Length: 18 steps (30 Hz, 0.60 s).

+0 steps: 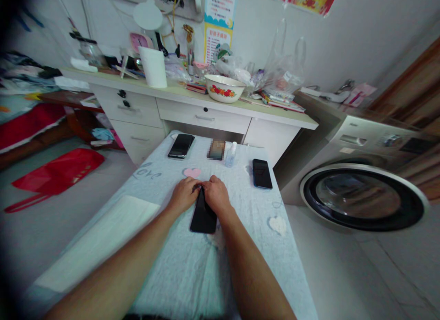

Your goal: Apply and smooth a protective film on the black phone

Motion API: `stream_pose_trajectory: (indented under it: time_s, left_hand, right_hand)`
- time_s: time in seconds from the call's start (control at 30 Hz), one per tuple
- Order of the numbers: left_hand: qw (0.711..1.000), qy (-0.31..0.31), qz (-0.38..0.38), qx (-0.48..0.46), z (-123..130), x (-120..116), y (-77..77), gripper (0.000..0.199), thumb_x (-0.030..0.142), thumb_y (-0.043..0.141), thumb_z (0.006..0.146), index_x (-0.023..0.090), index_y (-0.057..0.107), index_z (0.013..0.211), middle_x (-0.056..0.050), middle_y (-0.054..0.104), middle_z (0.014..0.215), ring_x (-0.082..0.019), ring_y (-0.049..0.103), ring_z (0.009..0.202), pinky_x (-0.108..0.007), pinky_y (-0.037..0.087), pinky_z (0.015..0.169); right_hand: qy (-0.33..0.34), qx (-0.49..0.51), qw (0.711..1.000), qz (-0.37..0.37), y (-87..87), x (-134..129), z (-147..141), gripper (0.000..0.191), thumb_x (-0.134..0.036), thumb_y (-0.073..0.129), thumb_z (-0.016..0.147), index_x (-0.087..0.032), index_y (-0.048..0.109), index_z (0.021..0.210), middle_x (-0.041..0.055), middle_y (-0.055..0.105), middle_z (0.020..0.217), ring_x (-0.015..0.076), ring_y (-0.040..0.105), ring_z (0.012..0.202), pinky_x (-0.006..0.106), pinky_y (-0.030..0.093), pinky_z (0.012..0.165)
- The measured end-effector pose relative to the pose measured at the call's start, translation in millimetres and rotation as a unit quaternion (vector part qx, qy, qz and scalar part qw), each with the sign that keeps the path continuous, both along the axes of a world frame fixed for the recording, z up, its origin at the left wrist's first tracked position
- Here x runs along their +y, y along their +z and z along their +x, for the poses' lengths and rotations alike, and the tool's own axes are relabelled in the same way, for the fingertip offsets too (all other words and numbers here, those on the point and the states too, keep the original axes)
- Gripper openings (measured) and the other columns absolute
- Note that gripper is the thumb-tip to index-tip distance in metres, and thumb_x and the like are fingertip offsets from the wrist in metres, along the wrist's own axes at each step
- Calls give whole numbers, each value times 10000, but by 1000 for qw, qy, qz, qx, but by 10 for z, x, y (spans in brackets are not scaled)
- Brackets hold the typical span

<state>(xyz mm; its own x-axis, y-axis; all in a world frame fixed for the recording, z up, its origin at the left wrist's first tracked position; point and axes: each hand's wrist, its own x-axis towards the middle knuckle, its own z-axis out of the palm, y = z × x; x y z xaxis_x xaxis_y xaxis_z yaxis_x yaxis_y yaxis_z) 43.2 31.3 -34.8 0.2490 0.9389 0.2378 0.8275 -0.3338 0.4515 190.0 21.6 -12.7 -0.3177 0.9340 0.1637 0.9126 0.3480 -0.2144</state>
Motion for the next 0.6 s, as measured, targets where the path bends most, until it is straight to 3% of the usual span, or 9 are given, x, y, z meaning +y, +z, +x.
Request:
stream_pose_trajectory:
  time_s: [0.6]
  left_hand:
    - [1000,-9,1,-8,-8,14,-33,249,163,521,834,229,673,1020,-53,637,976,-198,576,948,-312,431,856]
  right_hand:
    - [13,17,1000,-8,55,-87,5,283,-216,441,957,-197,708,1048,60,576,919,144,537,857,228,384,787]
